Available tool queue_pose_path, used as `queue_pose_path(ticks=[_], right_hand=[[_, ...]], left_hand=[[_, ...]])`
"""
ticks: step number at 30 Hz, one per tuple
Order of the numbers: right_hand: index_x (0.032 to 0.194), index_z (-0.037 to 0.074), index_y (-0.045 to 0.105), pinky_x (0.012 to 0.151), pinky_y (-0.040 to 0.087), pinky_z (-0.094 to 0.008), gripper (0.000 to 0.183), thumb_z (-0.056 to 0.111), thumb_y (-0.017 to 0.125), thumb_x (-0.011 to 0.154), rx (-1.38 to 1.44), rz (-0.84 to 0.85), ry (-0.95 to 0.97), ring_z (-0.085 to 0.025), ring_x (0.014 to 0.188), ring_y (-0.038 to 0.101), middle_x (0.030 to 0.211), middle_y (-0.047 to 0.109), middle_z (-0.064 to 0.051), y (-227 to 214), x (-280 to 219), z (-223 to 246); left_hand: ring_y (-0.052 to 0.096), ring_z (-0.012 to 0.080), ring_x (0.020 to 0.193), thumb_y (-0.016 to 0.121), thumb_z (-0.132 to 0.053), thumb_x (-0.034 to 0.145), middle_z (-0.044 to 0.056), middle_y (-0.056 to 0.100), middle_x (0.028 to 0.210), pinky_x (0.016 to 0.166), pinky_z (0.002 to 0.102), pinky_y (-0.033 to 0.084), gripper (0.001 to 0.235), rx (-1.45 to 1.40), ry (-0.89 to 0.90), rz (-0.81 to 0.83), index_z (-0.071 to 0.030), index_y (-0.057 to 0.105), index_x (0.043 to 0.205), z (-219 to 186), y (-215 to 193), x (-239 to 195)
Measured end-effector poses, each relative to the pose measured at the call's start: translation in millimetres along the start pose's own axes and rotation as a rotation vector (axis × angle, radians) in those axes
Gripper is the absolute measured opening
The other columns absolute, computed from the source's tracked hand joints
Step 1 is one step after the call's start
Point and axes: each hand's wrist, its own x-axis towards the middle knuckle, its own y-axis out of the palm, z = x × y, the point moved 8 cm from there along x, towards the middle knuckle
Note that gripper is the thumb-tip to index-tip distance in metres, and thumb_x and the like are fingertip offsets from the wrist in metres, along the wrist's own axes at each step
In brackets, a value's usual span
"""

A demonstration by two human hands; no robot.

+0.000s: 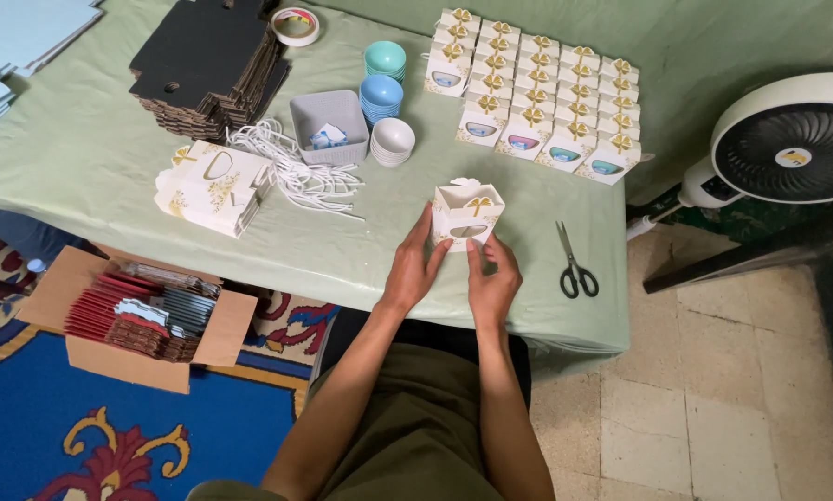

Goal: Assembling small decorative gift boxes by folding cardboard templates and tucking in flaps.

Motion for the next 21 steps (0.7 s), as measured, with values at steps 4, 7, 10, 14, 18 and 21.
queue_pose_path(ticks=[4, 7, 10, 14, 18, 21], right_hand=[[0.12, 0.006, 0.077, 0.077, 0.061, -0.031, 0.035, 0.016, 0.087, 0.088, 0.026, 0.024, -0.019, -0.024, 0.087, 0.073, 0.101, 0.075, -0.012, 7.3, -6.2, 0.7], [0.12, 0.006, 0.077, 0.078, 0.061, -0.033, 0.031, 0.016, 0.084, 0.091, 0.058, 0.035, -0.008, -0.026, 0.087, 0.073, 0.102, 0.076, -0.014, 7.3, -5.9, 10.8], [0.12, 0.006, 0.077, 0.078, 0.061, -0.034, 0.028, 0.019, 0.081, 0.095, 0.057, 0.029, -0.018, -0.025, 0.087, 0.074, 0.104, 0.076, -0.013, 4.9, -6.3, 6.8], [0.117, 0.005, 0.077, 0.082, 0.06, -0.035, 0.024, 0.019, 0.079, 0.098, 0.135, 0.027, 0.065, -0.023, 0.089, 0.073, 0.104, 0.075, -0.014, 2.6, -4.3, -2.4], [0.115, 0.006, 0.077, 0.087, 0.056, -0.032, 0.021, 0.019, 0.077, 0.098, 0.231, 0.042, 0.2, -0.014, 0.092, 0.068, 0.102, 0.075, -0.009, 1.2, -0.9, -9.4], [0.113, 0.007, 0.072, 0.086, 0.054, -0.027, 0.025, 0.022, 0.081, 0.096, 0.332, 0.025, 0.274, -0.009, 0.09, 0.065, 0.098, 0.074, -0.004, 2.8, -1.5, -30.7]], left_hand=[[0.044, 0.0354, 0.143, 0.059, -0.028, 0.105, 0.024, 0.045, 0.156, 0.121, 0.045, 0.038, 0.063, -0.055, 0.06, 0.055, 0.002, 0.036, 0.156, 8.5, 5.5, -0.8], [0.046, 0.0341, 0.142, 0.053, -0.027, 0.108, 0.022, 0.048, 0.154, 0.12, 0.045, 0.039, 0.058, -0.106, 0.074, 0.069, -0.002, 0.036, 0.157, 8.2, 2.4, 0.3], [0.047, 0.0331, 0.142, 0.05, -0.026, 0.109, 0.02, 0.049, 0.154, 0.119, 0.045, 0.04, 0.053, -0.153, 0.075, 0.084, -0.003, 0.04, 0.156, -3.7, -3.5, 0.1], [0.057, 0.029, 0.132, 0.05, -0.027, 0.109, 0.016, 0.061, 0.141, 0.112, 0.044, 0.046, 0.046, -0.22, 0.047, 0.115, -0.006, 0.051, 0.151, 5.0, -1.6, 1.9], [0.057, 0.0037, 0.09, 0.054, -0.029, 0.109, -0.002, 0.075, 0.094, 0.088, 0.035, 0.056, 0.033, -0.383, -0.035, 0.162, -0.013, 0.07, 0.133, 21.6, 1.0, 5.7], [0.049, 0.0013, 0.064, 0.053, -0.028, 0.11, -0.011, 0.061, 0.068, 0.065, 0.021, 0.048, 0.027, -0.462, -0.078, 0.191, -0.015, 0.076, 0.105, 10.6, -4.5, 6.0]])
